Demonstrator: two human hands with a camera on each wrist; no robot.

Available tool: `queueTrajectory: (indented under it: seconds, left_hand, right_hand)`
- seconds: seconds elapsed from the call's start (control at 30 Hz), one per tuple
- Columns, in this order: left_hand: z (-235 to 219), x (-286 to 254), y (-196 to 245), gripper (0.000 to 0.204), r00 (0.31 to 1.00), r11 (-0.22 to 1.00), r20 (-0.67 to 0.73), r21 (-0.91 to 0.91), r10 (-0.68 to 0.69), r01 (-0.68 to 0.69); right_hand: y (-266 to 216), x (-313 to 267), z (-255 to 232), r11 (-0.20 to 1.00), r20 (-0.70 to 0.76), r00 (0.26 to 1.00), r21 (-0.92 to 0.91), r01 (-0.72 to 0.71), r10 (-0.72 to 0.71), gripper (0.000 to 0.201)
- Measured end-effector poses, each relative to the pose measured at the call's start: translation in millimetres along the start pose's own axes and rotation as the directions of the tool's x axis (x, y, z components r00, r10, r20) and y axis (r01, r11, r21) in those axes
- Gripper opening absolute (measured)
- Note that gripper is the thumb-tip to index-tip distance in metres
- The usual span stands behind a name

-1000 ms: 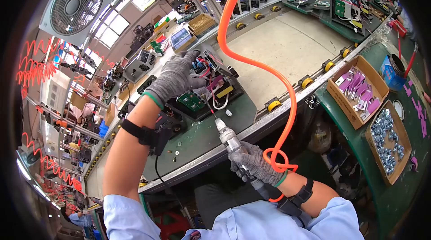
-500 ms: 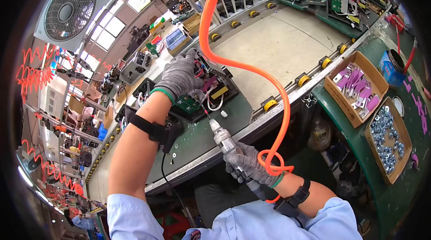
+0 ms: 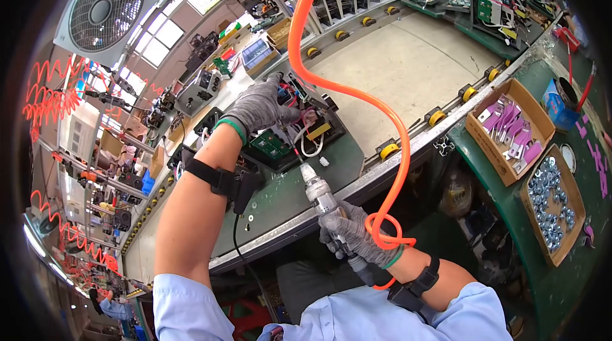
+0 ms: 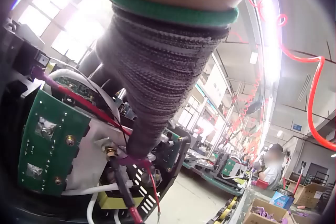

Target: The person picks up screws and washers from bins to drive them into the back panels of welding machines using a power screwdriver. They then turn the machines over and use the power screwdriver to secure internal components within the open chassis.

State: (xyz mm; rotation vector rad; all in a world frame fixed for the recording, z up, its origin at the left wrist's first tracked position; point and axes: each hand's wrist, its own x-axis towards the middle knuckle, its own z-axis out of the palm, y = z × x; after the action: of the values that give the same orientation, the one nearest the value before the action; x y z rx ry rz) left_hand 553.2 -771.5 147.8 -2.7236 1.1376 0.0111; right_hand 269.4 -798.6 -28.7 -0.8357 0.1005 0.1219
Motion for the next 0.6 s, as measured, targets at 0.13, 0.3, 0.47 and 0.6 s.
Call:
queueTrajectory:
  seconds: [0.13,0.3,0.47,0.6]
  left_hand:
    - [-0.6,5.4,-11.9,0.107,0.997,0.993,0.053,-0.102,0.063,-0.057]
    - [-3.9,6.3,-22.2,0.107,0.991,0.963,0.101,-0.261,0.091,-0.061]
    - [-1.8,2.9,-22.9,0.113,0.994,0.956,0.056,-0.285,0.093,-0.073]
    - [-3.3,3.7,-21.7,0.116,0.995,0.966,0.078,-0.254,0.068,-0.046]
  right_hand:
    - [12.3,0.4,-7.4,0.966,0.123,0.982,0.200,-0.164,0.141,0.050]
    - [-5.0,-1.0,13.7,0.720,0.304,0.949,0.641,-0.266,0.079,0.054]
    - [-22.5,-6.9,32.5,0.586,0.371,0.928,0.744,-0.322,0.039,0.063]
    - [-17.7,-1.6,29.7,0.673,0.300,0.950,0.686,-0.276,0.083,0.064]
